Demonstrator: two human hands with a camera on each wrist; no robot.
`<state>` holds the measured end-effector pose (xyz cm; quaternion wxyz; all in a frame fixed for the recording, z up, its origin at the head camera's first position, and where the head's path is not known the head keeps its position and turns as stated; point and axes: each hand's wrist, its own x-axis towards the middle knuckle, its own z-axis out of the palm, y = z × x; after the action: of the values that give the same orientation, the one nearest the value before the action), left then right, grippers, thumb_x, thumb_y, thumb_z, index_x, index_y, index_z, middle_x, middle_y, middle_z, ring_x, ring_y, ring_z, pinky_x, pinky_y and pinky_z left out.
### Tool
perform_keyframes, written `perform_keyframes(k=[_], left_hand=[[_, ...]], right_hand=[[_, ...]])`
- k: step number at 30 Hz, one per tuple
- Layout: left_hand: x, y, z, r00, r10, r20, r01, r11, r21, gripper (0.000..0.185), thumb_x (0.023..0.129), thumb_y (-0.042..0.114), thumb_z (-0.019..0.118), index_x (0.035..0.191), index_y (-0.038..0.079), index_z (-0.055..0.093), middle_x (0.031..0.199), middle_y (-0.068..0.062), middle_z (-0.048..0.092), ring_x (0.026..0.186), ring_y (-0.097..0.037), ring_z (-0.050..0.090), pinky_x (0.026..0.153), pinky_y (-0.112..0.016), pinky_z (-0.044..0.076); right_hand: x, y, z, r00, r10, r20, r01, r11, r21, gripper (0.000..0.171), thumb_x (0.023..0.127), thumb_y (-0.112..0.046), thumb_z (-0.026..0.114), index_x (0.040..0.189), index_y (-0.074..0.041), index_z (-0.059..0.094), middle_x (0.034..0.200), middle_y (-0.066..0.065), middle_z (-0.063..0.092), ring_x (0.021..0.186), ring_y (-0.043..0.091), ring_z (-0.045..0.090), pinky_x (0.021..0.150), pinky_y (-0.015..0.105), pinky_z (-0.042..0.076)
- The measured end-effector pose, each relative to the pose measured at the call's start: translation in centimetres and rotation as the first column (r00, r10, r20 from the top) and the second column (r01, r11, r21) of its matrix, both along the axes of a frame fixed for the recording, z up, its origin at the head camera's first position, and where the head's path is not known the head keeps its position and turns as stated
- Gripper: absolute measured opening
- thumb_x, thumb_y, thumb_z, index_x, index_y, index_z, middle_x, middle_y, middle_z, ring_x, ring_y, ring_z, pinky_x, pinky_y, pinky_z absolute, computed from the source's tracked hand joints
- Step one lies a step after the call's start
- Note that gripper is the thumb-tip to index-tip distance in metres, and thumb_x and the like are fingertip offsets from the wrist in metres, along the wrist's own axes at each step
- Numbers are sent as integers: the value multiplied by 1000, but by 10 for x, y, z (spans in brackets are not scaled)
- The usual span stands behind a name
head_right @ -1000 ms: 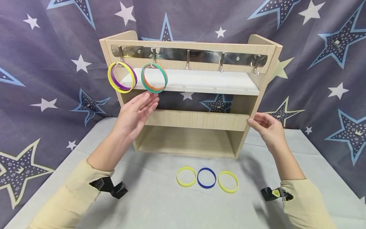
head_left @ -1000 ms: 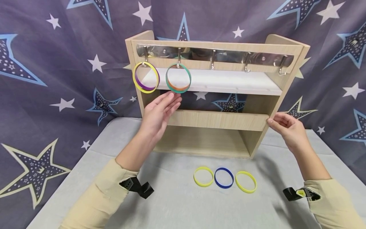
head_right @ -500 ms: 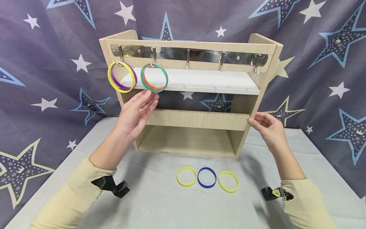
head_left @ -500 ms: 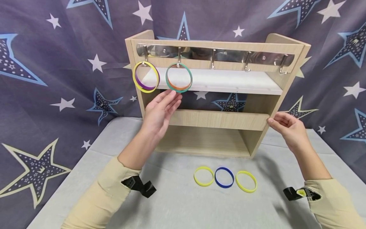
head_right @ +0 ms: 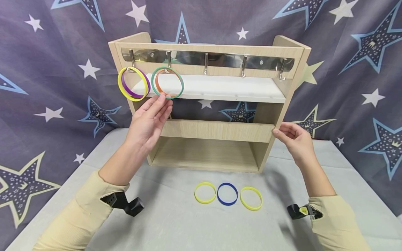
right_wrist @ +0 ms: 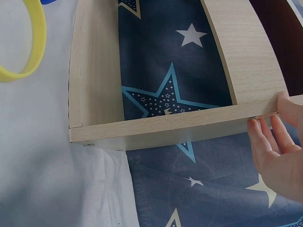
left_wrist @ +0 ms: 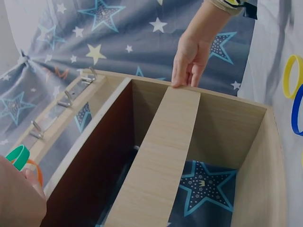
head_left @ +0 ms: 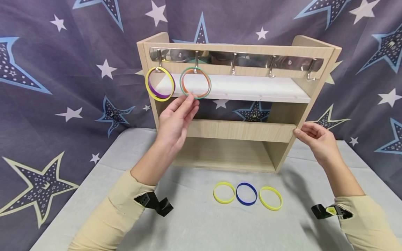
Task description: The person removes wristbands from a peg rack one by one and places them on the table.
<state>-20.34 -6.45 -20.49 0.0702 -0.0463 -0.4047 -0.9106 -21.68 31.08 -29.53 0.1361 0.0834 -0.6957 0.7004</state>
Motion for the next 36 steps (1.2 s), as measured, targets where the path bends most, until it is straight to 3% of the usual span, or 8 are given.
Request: perform_keyframes(k=[6,13,19,26,36], left_hand=[[5,2,6,1000,8,-6,-7,1000,18,10,91,4,62,85,10,67,77,2,72,76,-8,70,91,-25,59],[14,4,9,999,-11,-42,11,1000,-1,19,93,-1,58,84,12,69,79,3,72,75,-7,70,84,-21,61],[22,1,8,995,-47,-86,44,998,-40,17,93,-3,57,89,9,68,82,1,72,78,-8,69,87,-25,60],[28,1,2,987,-99,-131,82,988,-130,25,93,-5,54,82,12,68,84,1,73,86,-8,70,93,-29,58],[30,2,-17,987,-146,-73,127,969,-212,27,93,-7,53,85,14,69,83,4,73,85,-7,71,95,-32,57]], right_hand=[[-1,2,0,1000,-7,10,7,1000,1,25,85,2,68,94,-21,66,81,-17,68,73,-5,62,66,6,54],[2,5,-1,1000,-16,24,16,1000,11,26,86,2,68,95,-22,66,81,-17,67,73,-5,61,65,5,53],[1,2,0,1000,-10,22,10,1000,12,26,85,2,68,94,-22,66,81,-17,67,73,-5,61,65,5,53],[1,1,1,1000,-12,21,12,1000,20,25,85,1,68,94,-22,66,81,-17,67,73,-5,61,64,5,53],[1,-1,1,1000,7,2,-7,1000,-12,25,85,3,67,93,-20,67,80,-16,67,72,-4,62,65,6,54]])
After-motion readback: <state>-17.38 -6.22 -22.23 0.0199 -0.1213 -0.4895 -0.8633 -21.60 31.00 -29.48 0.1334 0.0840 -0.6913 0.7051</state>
